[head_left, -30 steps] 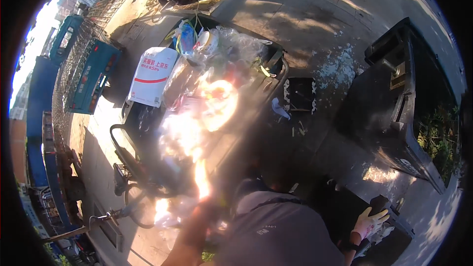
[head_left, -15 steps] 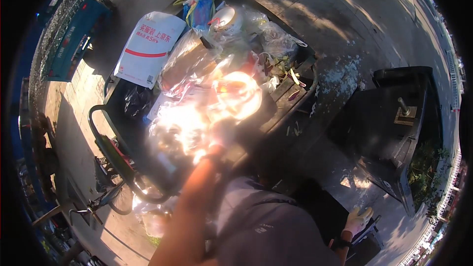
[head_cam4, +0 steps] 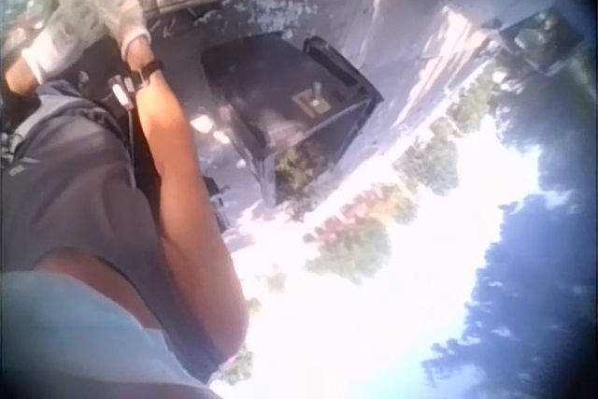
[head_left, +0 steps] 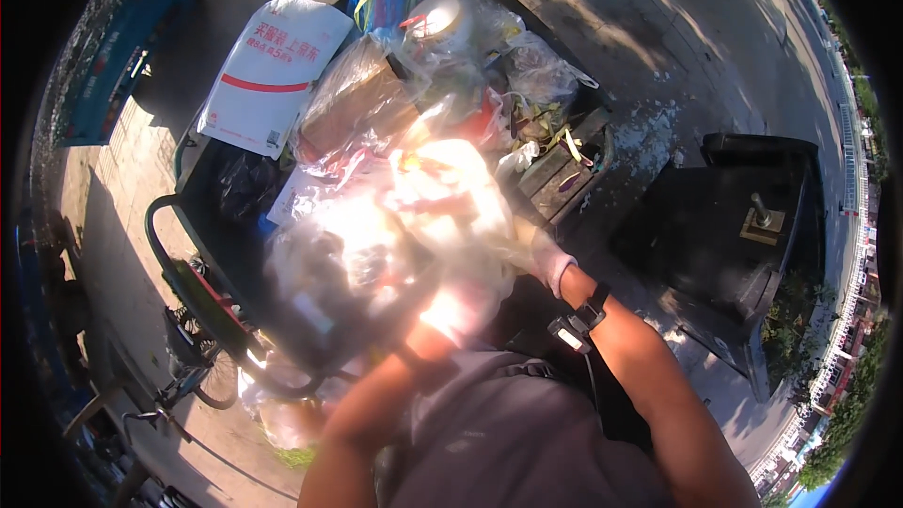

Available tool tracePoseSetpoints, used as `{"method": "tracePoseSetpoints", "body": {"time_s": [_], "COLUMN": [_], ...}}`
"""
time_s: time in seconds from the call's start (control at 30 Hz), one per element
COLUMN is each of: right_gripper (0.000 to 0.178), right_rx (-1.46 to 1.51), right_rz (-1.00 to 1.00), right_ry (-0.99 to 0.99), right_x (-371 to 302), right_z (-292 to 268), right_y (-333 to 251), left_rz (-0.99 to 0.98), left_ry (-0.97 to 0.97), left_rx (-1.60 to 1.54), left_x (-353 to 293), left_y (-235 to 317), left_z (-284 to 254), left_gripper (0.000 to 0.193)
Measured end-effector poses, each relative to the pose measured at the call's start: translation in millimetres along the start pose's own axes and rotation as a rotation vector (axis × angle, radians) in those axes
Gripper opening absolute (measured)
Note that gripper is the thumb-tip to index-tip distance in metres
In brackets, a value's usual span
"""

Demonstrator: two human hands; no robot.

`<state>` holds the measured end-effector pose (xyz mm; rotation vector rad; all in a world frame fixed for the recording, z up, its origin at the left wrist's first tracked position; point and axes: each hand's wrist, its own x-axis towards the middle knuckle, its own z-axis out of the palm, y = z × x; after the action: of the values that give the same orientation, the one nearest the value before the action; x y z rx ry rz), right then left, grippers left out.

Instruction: The person sorts through trash in large outdoor bins by hand, picking up items from one bin, putting them into plastic bags, and placing the bags back into the bin.

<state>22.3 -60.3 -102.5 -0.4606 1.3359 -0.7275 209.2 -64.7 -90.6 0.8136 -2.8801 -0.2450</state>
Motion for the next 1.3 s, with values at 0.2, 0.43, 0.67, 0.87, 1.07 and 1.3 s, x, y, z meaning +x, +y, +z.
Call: {"method": "tracePoseSetpoints", "body": {"time_s": [0.2,0.43,0.67,0.87,1.07,1.3], "right_gripper": [0.021,0.016,0.022,0.023,0.024,0.028], "right_rx": [-0.260,-0.096,-0.145,-0.533,-0.300,-0.446], "right_rz": [-0.162,-0.229,-0.104,-0.246,-0.588,-0.499], "right_ry": [0.338,0.211,0.259,0.378,0.404,0.505], "right_x": [34,15,17,2,-38,-119], "right_z": [-33,-81,-105,-83,-65,-62], "right_y": [26,-22,-19,-41,-65,-89], "left_rz": [-0.058,-1.146,-0.330,-1.224,-1.100,-0.942], "left_ry": [-0.147,0.239,-0.200,0.502,0.542,0.533], "left_rx": [-0.255,-0.811,-0.467,-1.498,-1.397,-1.401], "left_x": [6,-13,9,-13,-20,-27], "left_y": [1,-83,-137,-152,-140,-102], "left_z": [-36,45,88,69,-16,-80], "left_gripper": [0.049,0.057,0.020,0.006,0.006,0.008]}}
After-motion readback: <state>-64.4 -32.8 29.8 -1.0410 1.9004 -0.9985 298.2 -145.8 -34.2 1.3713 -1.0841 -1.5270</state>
